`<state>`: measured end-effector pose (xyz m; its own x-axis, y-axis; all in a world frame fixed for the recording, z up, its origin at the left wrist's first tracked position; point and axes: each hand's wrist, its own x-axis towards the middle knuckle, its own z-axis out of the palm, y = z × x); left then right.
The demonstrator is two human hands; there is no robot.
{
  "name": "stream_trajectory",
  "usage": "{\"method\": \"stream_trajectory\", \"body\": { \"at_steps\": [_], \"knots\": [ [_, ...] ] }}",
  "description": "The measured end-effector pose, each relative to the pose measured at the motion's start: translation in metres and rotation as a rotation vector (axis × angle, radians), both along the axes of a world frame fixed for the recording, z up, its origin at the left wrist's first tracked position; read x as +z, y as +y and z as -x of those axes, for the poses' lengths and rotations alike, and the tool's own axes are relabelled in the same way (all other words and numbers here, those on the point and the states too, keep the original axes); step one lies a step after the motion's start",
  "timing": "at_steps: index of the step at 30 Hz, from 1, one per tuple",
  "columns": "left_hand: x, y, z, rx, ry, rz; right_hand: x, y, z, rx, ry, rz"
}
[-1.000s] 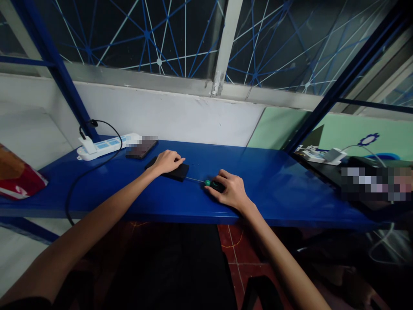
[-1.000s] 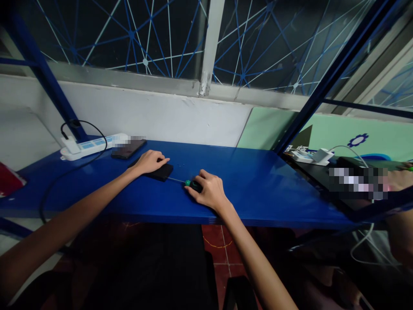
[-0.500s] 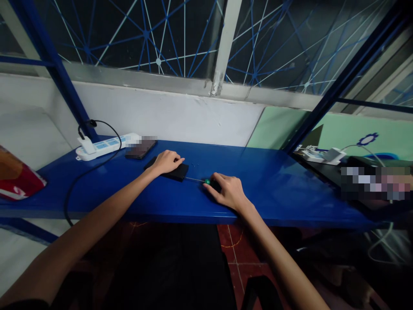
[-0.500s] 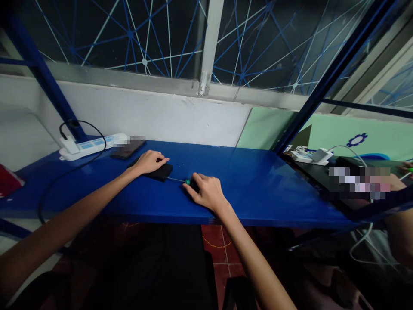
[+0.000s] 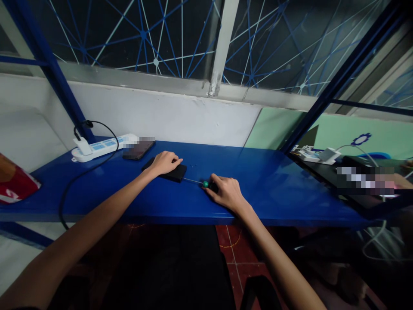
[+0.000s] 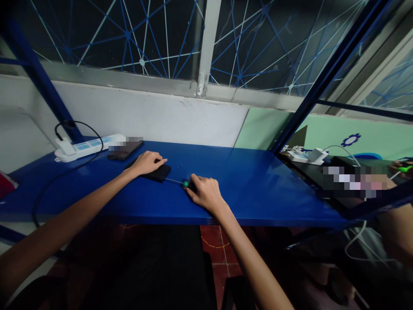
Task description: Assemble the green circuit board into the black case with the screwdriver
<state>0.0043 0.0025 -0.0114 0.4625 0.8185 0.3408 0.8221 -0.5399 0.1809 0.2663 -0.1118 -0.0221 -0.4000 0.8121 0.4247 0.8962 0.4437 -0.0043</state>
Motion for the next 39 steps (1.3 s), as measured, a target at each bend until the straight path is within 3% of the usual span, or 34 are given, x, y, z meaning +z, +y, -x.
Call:
{"method": "stream_trajectory", "body": {
  "at_steps": [12, 21, 39],
  "knots": [
    [0.001, -0.0013, -0.0003, 0.016, 0.017, -0.007, 0.0062, -0.0048, -0.0021, 0.031, 0.097, -0.074],
    [0.0026, -0.0012, 0.0009, -0.012, -0.01, 0.007, 0.0037, -0.0022, -0.0007, 0.031, 0.119, 0.027],
    [0.0009, 0.0044, 0.0043, -0.021, -0.078, 0.079, 0.009, -0.0072, 0.0007, 0.064, 0.128, 0.009]
  ]
}}
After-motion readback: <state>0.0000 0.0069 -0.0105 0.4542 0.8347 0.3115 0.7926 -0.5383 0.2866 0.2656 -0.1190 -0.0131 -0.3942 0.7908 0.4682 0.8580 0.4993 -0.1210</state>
